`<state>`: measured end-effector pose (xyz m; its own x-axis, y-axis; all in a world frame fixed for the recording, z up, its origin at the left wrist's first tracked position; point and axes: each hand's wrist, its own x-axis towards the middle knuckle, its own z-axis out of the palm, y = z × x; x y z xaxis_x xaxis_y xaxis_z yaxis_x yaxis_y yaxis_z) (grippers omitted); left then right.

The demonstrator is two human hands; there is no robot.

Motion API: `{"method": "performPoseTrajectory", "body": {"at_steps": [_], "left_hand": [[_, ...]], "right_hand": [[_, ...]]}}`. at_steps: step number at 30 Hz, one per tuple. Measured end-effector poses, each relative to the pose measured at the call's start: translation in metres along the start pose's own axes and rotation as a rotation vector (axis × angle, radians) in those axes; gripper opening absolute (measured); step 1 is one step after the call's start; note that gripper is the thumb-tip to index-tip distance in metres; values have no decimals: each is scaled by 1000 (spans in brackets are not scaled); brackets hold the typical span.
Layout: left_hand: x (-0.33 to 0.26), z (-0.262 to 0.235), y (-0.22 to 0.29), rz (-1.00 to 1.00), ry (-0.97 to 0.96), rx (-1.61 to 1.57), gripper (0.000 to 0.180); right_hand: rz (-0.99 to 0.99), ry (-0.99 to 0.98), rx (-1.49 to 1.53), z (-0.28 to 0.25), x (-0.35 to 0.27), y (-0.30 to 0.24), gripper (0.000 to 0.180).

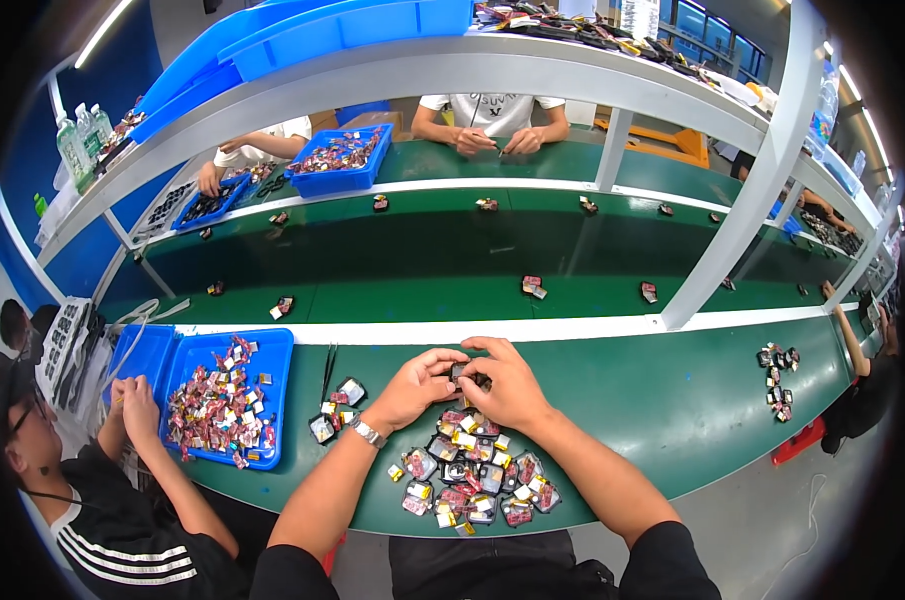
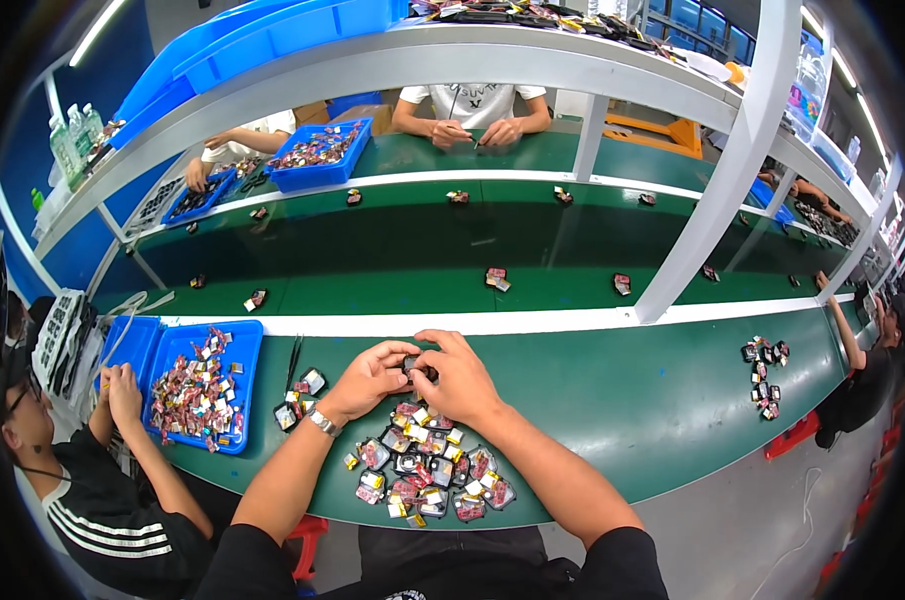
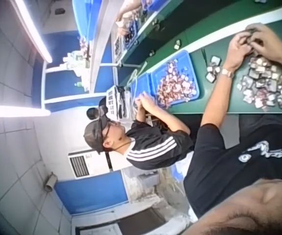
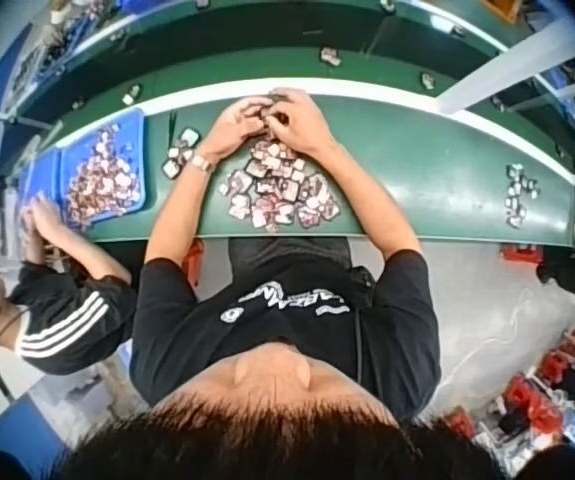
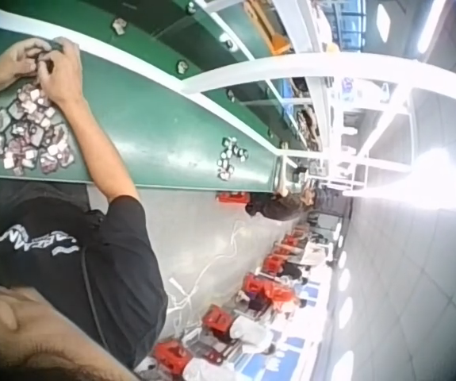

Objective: Assembling small electronic components on a production line.

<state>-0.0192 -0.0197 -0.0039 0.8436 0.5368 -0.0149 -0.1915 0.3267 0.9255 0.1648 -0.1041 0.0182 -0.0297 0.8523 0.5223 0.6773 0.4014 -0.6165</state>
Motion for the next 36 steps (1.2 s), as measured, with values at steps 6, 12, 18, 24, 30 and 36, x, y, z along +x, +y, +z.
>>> {"method": "performPoseTrajectory", "body": {"at_steps": [6, 12, 18, 24, 30, 36], "left_hand": [[2, 4, -2, -27, 32, 14, 37], [1, 4, -4, -8, 79, 63, 28], [2, 3, -2, -3, 47, -69, 27], [1, 4, -3, 40, 70, -64, 28], [0, 3, -5, 80, 86, -42, 24], [0, 12, 0, 106, 118, 22, 19]], "right_hand": [[93, -73, 127, -6, -1, 6, 10], [4, -127, 94, -9, -2, 1, 13], [34, 3, 34, 0, -6, -2, 11], [62, -29, 102, 3, -7, 0, 13], [307, -182, 708, 4, -4, 20, 13], [324, -205, 821, 1, -3, 22, 14]]}}
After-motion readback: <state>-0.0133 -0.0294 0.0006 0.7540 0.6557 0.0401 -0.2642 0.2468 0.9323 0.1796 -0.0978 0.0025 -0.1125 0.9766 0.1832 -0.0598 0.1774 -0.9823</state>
